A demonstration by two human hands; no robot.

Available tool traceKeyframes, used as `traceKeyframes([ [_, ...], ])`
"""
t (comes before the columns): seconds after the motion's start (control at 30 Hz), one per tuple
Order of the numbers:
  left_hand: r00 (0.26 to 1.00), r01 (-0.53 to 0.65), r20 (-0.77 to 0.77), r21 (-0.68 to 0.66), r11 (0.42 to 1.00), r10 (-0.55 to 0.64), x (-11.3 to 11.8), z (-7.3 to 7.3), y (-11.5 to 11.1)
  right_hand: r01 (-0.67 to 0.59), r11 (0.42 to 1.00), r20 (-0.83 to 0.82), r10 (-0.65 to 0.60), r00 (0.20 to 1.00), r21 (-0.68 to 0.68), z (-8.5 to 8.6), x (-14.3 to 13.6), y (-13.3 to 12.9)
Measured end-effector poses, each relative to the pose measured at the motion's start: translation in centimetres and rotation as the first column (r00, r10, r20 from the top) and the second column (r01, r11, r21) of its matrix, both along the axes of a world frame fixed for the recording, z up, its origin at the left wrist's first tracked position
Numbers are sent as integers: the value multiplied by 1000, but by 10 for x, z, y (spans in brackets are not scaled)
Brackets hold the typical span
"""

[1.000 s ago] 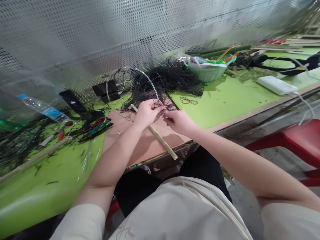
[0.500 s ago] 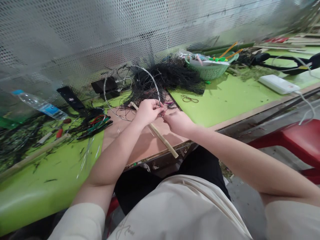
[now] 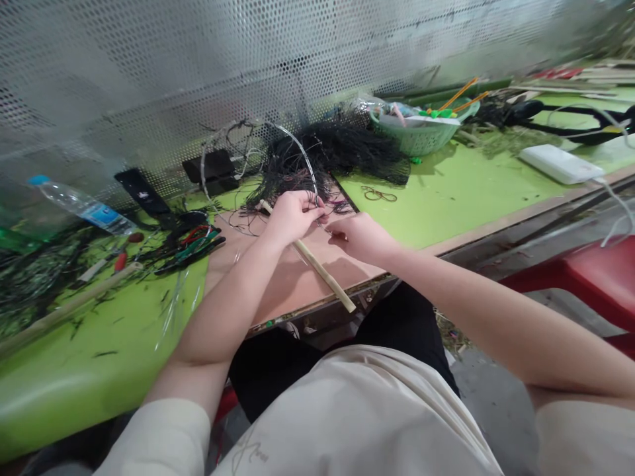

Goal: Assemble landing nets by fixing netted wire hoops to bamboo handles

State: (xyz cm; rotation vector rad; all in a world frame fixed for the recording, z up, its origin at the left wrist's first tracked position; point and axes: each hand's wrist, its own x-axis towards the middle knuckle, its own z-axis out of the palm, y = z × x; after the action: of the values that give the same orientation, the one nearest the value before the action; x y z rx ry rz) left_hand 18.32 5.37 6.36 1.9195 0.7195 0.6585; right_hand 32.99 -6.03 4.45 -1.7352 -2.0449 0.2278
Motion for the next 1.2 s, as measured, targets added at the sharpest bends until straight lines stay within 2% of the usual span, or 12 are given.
traceKeyframes([
  [0.13, 1000, 16, -15, -21, 1000, -16, 2, -7, 2, 16, 1000, 85, -14, 996, -23, -3, -3, 0],
  [0.47, 998, 15, -61, -57, 998, -18, 1, -5, 1, -115, 993, 114, 117, 987, -22, 0, -1, 5],
  [0.57, 998, 19, -60, -1, 1000, -19, 1, -2, 0, -114, 993, 9, 114, 993, -20, -2, 5, 6],
  [0.67, 999, 24, -43, 55, 998, -22, 0, 0, -2, -102, 992, -194, 86, 977, -75, -5, 11, 8],
  [0.8, 998, 24, -51, -10, 1000, -24, 1, -3, -2, -177, 953, -436, 55, 898, -244, -9, 14, 12],
  [0.9, 998, 12, -64, -54, 998, -16, 2, -10, 1, -248, 906, -536, 28, 844, -343, -7, 10, 14],
  [0.97, 996, 13, -83, -36, 999, -16, 3, -16, 3, -220, 907, -444, 41, 895, -359, -2, 3, 14],
  [1.03, 995, 2, -95, -6, 1000, -3, 5, -20, 5, -106, 940, -151, 59, 987, -324, 4, -6, 13],
  [1.1, 996, -15, -89, -3, 1000, 14, 6, -23, 6, 7, 968, 145, 30, 989, -250, 7, -15, 11],
  [1.13, 996, -25, -81, -16, 1000, 24, 7, -24, 6, 44, 974, 233, 9, 973, -223, 7, -19, 10],
  [1.2, 997, -45, -61, -71, 996, 41, 8, -24, 6, 91, 976, 296, -29, 955, -196, 2, -26, 9],
])
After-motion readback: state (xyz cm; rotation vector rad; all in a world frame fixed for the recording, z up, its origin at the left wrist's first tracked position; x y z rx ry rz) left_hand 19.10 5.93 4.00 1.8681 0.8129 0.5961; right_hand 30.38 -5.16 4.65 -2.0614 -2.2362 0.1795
